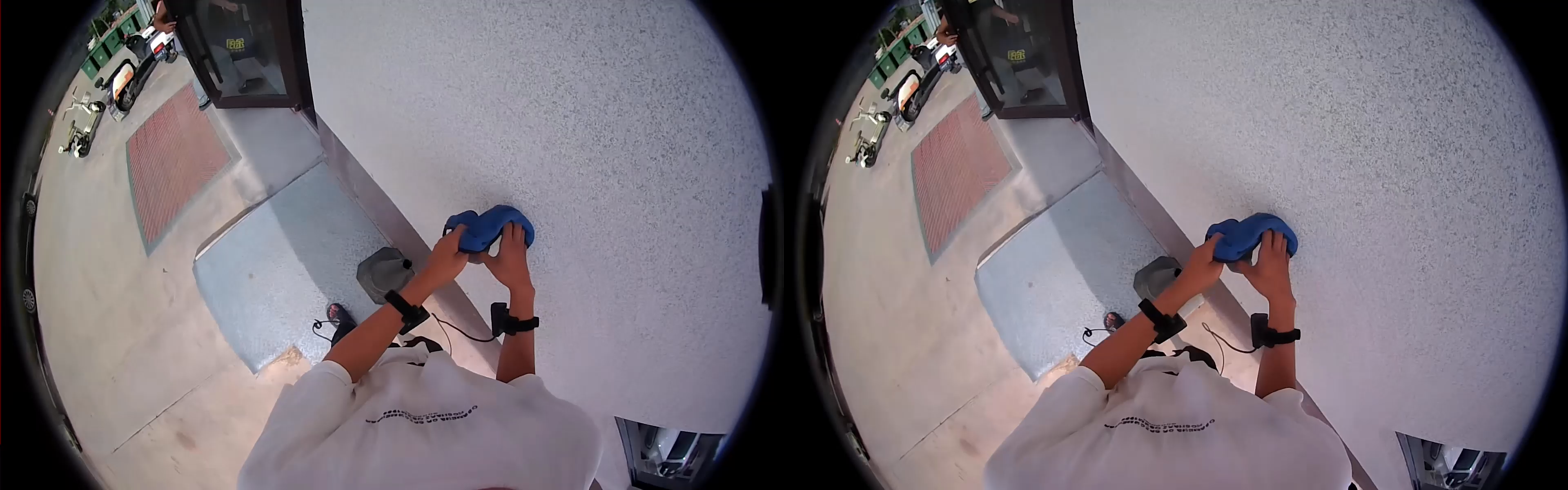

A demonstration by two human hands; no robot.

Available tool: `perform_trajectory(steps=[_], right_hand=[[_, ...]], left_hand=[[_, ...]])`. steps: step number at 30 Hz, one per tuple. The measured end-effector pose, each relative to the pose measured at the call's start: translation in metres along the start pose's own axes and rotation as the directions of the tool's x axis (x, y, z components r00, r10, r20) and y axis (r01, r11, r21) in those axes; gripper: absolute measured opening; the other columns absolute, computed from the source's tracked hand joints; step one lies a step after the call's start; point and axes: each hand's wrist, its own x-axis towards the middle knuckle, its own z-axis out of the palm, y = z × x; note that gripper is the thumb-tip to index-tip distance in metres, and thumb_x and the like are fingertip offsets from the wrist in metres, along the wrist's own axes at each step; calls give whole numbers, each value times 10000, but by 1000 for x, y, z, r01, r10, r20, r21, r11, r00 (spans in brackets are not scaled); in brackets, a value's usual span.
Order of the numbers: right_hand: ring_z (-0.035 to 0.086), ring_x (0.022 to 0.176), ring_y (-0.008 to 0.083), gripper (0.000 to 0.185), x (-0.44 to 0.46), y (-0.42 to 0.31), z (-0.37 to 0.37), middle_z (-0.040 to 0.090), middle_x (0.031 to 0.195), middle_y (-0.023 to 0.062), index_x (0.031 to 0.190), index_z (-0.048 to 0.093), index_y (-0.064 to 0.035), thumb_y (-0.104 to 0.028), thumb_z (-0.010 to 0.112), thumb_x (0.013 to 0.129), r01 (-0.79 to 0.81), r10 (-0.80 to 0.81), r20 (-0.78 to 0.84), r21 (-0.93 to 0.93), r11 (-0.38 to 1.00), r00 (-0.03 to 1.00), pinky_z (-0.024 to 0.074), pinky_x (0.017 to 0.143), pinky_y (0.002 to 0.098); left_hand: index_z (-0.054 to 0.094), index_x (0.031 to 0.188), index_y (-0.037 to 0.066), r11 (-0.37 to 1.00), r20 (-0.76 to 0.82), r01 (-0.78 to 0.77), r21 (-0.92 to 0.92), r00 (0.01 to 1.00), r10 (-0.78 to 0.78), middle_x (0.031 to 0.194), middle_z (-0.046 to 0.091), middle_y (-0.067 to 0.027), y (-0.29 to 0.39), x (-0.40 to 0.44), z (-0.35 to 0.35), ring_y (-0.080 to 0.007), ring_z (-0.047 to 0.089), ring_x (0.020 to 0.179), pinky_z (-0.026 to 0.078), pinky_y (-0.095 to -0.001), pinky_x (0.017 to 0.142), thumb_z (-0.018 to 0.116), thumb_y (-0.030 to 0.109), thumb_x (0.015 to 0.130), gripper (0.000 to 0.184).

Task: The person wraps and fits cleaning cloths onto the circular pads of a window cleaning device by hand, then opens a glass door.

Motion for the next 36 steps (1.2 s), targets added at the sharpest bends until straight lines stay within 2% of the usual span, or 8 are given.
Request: perform_trajectory(steps=[8, 13, 15, 20, 23, 29, 32, 36], right_hand=[[523, 1213, 446, 850, 104, -73, 22, 498, 1352, 275, 1541, 252, -56, -78, 729, 838, 8, -22, -427, -36, 999, 904, 429, 1032, 498], [687, 1020, 294, 683, 142, -115, 71, 671, 1150, 213, 1537, 313, -96, -23, 618, 930, -201, 304, -104, 546, 813, 947, 540, 886, 406], [665, 1084, 250, 531, 156, -113, 138, 678, 1184, 188, 1446, 469, -60, -47, 610, 934, 171, -130, -114, 537, 826, 985, 534, 915, 386], [555, 1261, 232, 594, 196, -219, 228, 548, 1415, 143, 1447, 460, -54, -246, 675, 928, -286, -117, 425, 762, 581, 898, 451, 1050, 354], [454, 1356, 203, 715, 250, -276, 267, 431, 1512, 127, 1528, 312, -59, -234, 667, 931, -123, -372, 609, 617, 777, 701, 402, 1099, 343], [608, 911, 154, 172, 377, -391, 303, 700, 928, 108, 1031, 665, 4, -54, 613, 878, -230, -192, 379, 817, 529, 905, 477, 882, 304], [590, 944, 148, 282, 419, -435, 316, 680, 1004, 100, 1162, 612, 6, -22, 562, 886, -84, -136, 160, 892, 443, 978, 473, 893, 305], [583, 1016, 156, 377, 466, -443, 365, 651, 1153, 105, 1314, 525, 5, -47, 548, 940, -26, -64, 67, 865, 502, 996, 471, 917, 316]], left_hand=[[508, 1236, 80, 990, -12, -113, -89, 994, 113, 1024, 593, -242, 22, 56, -130, -443, 590, 998, 462, -487, 841, 531, 81, 900, 337], [493, 1233, 71, 987, 157, -132, -97, 977, 146, 1069, 582, -169, 11, 76, -186, -304, 567, 1013, 428, -392, 929, 554, 53, 905, 334], [493, 1230, 85, 980, 163, -166, -111, 970, 182, 1103, 564, -158, 8, 79, -220, -296, 551, 1029, 423, -389, 937, 595, 41, 878, 369], [498, 1245, 131, 977, 4, -175, 120, 984, 176, 1150, 530, -144, -3, 94, -347, -311, 544, 1055, 428, -388, 963, 782, 78, 747, 575], [501, 1267, 153, 961, -120, -118, 251, 981, 152, 1191, 503, -196, -5, 131, -445, -384, 566, 1086, 477, -414, 945, 841, 162, 707, 656], [608, 1084, 36, 826, -182, 113, 552, 983, -12, 904, 618, -194, -64, 181, -634, -347, 627, 833, 490, -391, 712, 679, 143, 872, 248], [610, 1029, -26, 855, -135, 195, 480, 980, -147, 726, 650, -193, -86, 190, -694, -287, 597, 596, 471, -363, 587, 600, 201, 972, 234], [590, 1115, -24, 953, -58, 300, 42, 953, -298, 955, 685, -110, -124, 221, -728, -183, 663, 861, 548, -314, 736, 478, 116, 1021, 202]])
